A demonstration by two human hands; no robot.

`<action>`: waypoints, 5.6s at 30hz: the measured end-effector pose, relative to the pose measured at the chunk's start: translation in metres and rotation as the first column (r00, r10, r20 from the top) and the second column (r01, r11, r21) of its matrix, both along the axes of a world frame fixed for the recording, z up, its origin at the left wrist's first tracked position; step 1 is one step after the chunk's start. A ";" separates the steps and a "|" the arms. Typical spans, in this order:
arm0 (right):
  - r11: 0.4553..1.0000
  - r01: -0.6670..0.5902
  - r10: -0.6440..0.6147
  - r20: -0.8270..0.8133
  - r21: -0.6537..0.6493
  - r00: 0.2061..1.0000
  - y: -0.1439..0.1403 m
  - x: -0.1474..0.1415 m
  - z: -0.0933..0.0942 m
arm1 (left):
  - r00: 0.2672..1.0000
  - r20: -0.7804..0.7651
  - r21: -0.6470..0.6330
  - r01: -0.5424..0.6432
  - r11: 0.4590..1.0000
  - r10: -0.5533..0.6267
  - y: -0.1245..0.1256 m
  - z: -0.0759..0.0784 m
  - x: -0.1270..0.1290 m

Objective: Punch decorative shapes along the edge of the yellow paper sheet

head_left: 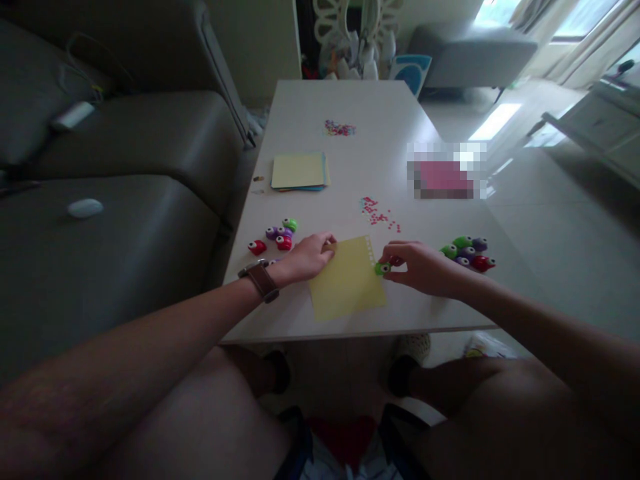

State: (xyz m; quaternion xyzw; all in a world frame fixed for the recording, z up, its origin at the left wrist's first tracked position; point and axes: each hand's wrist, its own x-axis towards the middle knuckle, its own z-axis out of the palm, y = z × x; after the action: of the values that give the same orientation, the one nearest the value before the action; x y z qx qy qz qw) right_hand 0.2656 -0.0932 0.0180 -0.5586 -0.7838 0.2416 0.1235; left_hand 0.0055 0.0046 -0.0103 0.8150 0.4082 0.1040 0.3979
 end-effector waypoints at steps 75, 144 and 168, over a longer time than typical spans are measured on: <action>0.844 0.300 -0.340 -0.012 -0.444 0.940 0.021 -0.026 -0.006 | 0.900 -0.435 0.044 0.055 0.998 -0.030 -0.041 0.012 0.059; 0.940 0.059 0.080 0.384 -0.336 0.920 0.021 0.017 0.026 | 0.680 -0.470 0.163 0.693 0.702 -0.563 -0.116 0.038 -0.011; 0.973 -0.059 -0.070 -0.535 -0.221 0.842 0.009 -0.017 0.043 | 0.945 0.312 0.042 0.089 0.995 -0.098 -0.071 0.056 0.009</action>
State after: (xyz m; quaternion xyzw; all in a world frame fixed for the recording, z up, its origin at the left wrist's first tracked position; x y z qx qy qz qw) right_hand 0.2485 -0.0841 0.0613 -0.4807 -0.6825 0.4774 0.2743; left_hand 0.0140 -0.0660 0.0456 0.8119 0.2993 0.2185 0.4511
